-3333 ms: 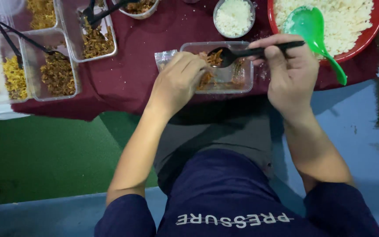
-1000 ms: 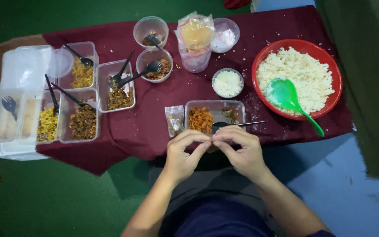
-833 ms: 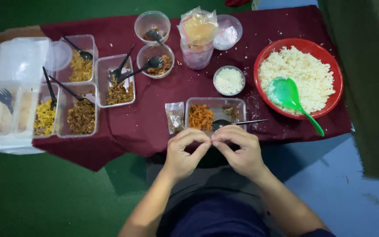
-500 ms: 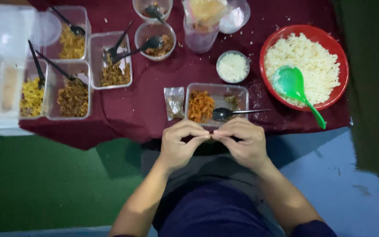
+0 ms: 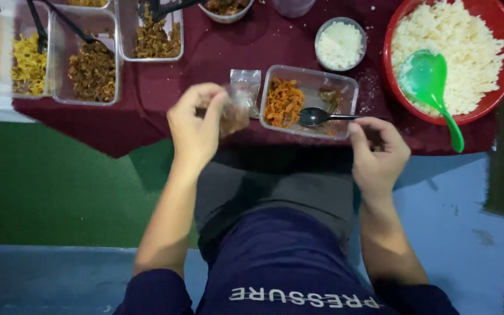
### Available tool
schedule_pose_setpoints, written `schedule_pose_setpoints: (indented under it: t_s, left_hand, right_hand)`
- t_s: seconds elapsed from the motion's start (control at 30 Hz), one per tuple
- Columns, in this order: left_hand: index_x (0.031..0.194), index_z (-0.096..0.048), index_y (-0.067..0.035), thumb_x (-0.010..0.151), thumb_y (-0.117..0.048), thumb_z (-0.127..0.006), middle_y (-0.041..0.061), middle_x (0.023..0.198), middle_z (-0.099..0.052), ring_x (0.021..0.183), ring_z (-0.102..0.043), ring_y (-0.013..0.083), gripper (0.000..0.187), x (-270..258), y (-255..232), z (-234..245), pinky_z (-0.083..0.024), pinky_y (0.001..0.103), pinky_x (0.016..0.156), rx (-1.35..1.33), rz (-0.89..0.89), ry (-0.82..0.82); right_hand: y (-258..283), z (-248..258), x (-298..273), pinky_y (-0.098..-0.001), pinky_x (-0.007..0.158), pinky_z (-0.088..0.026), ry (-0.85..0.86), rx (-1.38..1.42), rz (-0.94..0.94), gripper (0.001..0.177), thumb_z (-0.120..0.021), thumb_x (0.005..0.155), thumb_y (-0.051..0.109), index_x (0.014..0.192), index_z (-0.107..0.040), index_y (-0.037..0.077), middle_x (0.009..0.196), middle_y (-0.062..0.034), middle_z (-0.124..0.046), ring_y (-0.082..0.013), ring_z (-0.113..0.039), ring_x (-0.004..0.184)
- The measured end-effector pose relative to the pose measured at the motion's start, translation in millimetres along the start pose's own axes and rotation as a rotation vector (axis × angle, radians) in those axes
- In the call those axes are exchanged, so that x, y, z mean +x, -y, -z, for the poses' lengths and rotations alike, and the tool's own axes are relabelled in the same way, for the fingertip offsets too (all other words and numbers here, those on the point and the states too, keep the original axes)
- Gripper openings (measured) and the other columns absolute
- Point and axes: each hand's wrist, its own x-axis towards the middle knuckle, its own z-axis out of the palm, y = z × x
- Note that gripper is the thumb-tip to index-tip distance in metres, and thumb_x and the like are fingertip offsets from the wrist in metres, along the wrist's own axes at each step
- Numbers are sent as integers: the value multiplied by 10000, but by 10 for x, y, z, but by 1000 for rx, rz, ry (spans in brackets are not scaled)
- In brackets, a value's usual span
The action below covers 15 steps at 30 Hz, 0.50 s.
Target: Portioning rice and toppings into containers and wrapping a rice ball for a meal box.
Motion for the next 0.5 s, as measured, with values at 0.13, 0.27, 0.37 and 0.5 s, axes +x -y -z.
schedule_pose_setpoints:
  t_s: [0.13, 0.27, 0.37, 0.5]
  left_hand:
    - [1167, -687, 14, 828, -3, -847, 217, 948, -749, 888, -738, 404, 375, 181, 186, -3, -619, 495, 744, 171, -116, -28]
    - [1179, -681, 56, 787, 51, -864, 239, 1004, -669, 936, -695, 453, 432, 118, 315, -88, -654, 442, 771, 223, -127, 4]
    - [1182, -705, 1, 814, -2, -880, 167, 1131, -627, 1055, -679, 400, 407, 49, 434, -123, -618, 452, 884, 257, -191, 1]
    - [1214, -681, -26, 833, -124, -923, 167, 1193, -591, 1140, -625, 409, 461, -40, 410, -200, -525, 491, 995, 337, -360, -109]
  right_hand:
    - [-153, -3, -30, -186, 629, -508, -72, 43, -196, 110, -768, 1013, -15, 1099, -706, 11, 844, -40, -606, -74, -598, 754]
    - [-492, -30, -62, -243, 583, -506, -46, -11, -253, 203, -788, 1005, 28, 1150, -648, -6, 844, -114, -626, -131, -630, 697]
    - [-520, -69, -87, -293, 598, -530, 29, -26, -308, 271, -789, 1029, 103, 1193, -627, -40, 879, -166, -684, -163, -671, 694]
    - [-494, -140, -52, -252, 535, -501, 156, -31, -323, 183, -670, 1072, 138, 1135, -702, -31, 761, -114, -710, -144, -694, 613]
